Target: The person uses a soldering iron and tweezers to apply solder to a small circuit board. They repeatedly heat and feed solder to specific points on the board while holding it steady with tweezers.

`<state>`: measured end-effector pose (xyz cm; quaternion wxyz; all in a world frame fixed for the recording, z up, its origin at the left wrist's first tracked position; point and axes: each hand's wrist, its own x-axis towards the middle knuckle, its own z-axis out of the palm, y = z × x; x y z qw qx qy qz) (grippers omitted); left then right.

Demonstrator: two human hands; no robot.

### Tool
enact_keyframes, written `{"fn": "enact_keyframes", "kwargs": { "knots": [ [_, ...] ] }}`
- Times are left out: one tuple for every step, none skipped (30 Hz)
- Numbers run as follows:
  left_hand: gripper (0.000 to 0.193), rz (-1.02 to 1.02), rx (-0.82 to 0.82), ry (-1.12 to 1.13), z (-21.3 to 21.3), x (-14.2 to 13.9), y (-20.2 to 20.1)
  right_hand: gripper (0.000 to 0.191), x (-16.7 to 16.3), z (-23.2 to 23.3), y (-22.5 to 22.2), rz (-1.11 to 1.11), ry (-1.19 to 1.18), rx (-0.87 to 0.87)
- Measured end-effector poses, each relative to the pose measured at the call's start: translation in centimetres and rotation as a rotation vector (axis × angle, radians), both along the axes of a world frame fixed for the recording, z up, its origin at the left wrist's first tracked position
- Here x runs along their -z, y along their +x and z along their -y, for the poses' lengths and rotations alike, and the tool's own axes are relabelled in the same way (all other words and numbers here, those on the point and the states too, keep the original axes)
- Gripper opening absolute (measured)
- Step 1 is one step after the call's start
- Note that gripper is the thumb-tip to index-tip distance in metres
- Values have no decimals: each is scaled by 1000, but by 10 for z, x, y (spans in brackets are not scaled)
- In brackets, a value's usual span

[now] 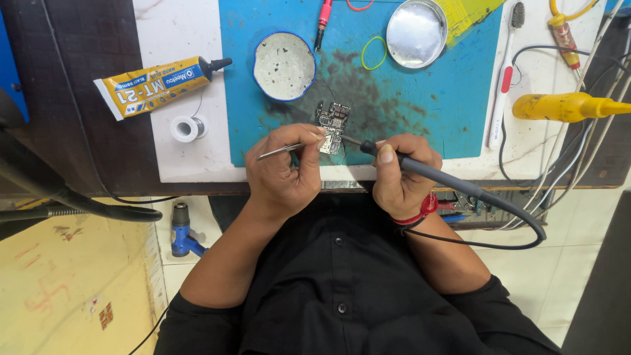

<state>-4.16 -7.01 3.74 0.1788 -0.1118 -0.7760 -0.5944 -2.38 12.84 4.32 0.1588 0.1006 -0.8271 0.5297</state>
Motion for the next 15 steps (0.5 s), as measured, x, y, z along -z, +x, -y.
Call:
{"fn": "enact_keyframes", "kwargs": {
  "knots": [
    [20,0,-1,-2,0,0,0,11,0,0,0,-7,9,-7],
    [20,-1,-3,-5,0,0,0,10,0,0,0,-14,17,-15],
    [19,-1,-4,-7,0,-1,0,10,0,0,-1,-21,26,-23],
    [19,-3,-2,-1,0,-1,0,10,0,0,0,-19,30,-18],
    [19,-5,0,4,0,-1,0,10,-1,0,0,-17,34,-13],
    [19,-6,1,9,0,-1,0,9,-1,0,0,-15,37,-9],
    [19,-5,-2,4,0,-1,0,9,-1,0,0,-10,28,-5],
    [19,-3,-4,-1,0,-1,0,9,0,1,1,-5,19,-2],
    [19,-1,-7,-6,0,-1,0,10,0,1,1,0,9,1],
    [19,-4,-7,-9,0,0,0,10,0,1,1,-8,16,-2],
    [19,-7,-6,-11,0,0,0,10,0,1,1,-16,24,-4],
    [19,-12,-5,-13,0,0,0,10,1,1,0,-26,31,-7],
    [19,-11,-4,-10,0,0,-1,10,1,1,0,-20,18,-2],
    [19,-9,-4,-8,0,-1,-1,10,1,1,0,-13,5,2],
    [19,-7,-3,-5,0,-1,0,10,1,1,0,-5,-8,7]
  ]
}}
